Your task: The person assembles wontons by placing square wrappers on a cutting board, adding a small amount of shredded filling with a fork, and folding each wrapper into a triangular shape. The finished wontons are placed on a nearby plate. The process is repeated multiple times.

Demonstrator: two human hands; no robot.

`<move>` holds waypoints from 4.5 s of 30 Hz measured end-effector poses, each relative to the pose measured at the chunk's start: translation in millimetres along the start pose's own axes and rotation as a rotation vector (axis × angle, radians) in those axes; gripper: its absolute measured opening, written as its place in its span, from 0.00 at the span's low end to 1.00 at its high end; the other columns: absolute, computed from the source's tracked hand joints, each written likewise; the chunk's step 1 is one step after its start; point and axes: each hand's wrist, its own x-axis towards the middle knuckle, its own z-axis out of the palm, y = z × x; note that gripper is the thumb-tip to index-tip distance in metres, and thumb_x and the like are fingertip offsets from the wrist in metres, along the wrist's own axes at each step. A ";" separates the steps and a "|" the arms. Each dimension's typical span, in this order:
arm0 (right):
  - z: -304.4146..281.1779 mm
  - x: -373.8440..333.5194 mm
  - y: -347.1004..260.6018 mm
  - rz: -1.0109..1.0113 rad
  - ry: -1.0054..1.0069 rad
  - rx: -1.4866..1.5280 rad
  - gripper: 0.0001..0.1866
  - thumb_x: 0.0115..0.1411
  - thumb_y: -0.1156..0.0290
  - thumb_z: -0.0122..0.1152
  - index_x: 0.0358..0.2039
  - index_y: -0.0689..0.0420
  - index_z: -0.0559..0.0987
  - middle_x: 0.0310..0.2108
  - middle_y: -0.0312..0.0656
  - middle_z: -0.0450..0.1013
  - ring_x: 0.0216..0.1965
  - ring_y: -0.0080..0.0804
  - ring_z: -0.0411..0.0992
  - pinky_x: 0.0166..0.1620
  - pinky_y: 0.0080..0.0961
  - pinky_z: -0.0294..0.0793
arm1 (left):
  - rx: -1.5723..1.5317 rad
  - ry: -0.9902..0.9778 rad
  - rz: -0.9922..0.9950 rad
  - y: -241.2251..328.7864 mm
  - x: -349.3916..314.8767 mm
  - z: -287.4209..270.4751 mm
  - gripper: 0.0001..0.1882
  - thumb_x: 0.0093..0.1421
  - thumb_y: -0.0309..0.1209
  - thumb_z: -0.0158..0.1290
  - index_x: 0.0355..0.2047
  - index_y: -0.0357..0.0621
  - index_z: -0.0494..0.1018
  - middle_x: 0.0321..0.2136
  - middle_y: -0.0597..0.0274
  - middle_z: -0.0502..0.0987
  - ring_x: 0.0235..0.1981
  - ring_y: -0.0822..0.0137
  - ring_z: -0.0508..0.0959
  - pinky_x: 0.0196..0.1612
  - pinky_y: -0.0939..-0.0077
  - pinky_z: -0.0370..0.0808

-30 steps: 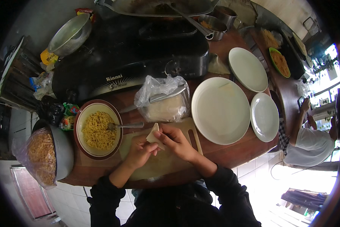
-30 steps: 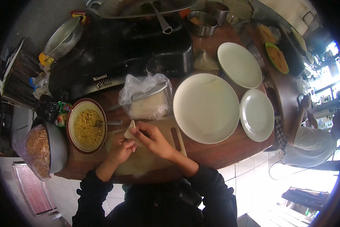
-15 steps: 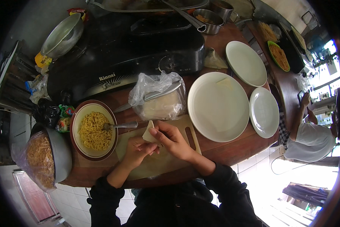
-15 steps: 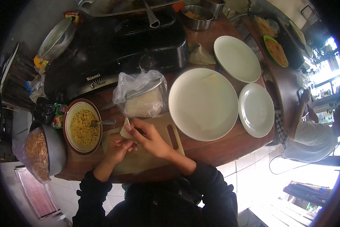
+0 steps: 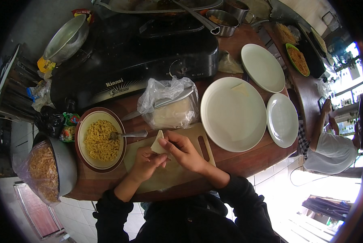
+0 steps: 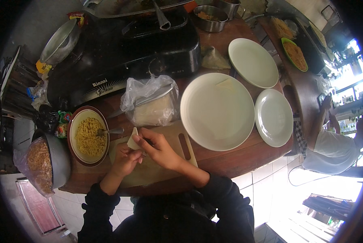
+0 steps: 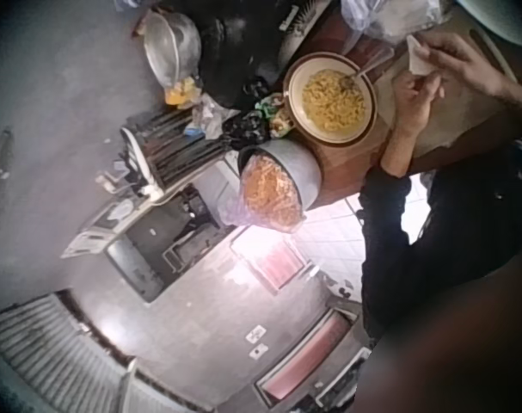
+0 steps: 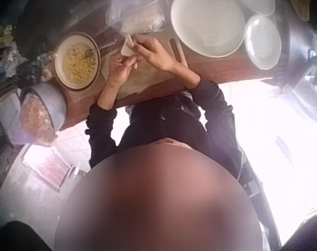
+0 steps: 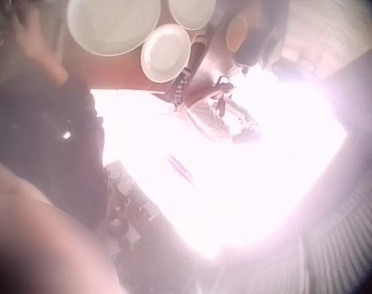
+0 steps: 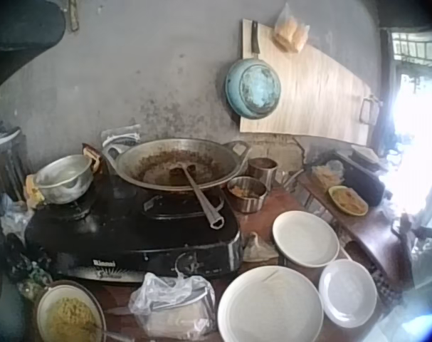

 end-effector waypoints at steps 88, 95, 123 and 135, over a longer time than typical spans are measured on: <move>5.0 0.4 6.8 -0.095 0.079 -0.123 0.12 0.63 0.65 0.49 0.29 0.62 0.69 0.21 0.37 0.62 0.26 0.18 0.58 0.29 0.20 0.61 | -0.138 0.065 -0.048 1.8 0.4 -4.5 0.09 0.57 0.28 0.50 0.36 0.35 0.72 0.25 0.61 0.73 0.22 0.73 0.70 0.28 0.81 0.68; 1.0 -2.4 0.0 -0.065 0.050 -0.161 0.12 0.65 0.65 0.46 0.30 0.60 0.70 0.25 0.29 0.61 0.29 0.14 0.57 0.32 0.15 0.59 | 0.055 0.044 0.021 10.0 -0.2 1.9 0.09 0.58 0.30 0.50 0.33 0.36 0.73 0.25 0.64 0.72 0.23 0.76 0.69 0.29 0.82 0.67; -20.6 2.7 -7.7 -0.207 -0.112 -0.485 0.09 0.56 0.72 0.59 0.37 0.60 0.74 0.27 0.39 0.69 0.27 0.24 0.65 0.30 0.21 0.64 | 0.442 0.205 0.461 15.2 8.4 2.6 0.05 0.55 0.21 0.54 0.33 0.35 0.74 0.32 0.62 0.72 0.30 0.77 0.69 0.35 0.84 0.66; -16.7 0.7 -16.8 -0.254 -0.048 -0.643 0.09 0.49 0.76 0.63 0.33 0.60 0.77 0.28 0.42 0.70 0.26 0.32 0.69 0.28 0.26 0.67 | 0.476 0.204 0.455 16.4 4.6 3.4 0.05 0.53 0.16 0.53 0.31 0.30 0.74 0.34 0.57 0.72 0.33 0.69 0.74 0.37 0.80 0.72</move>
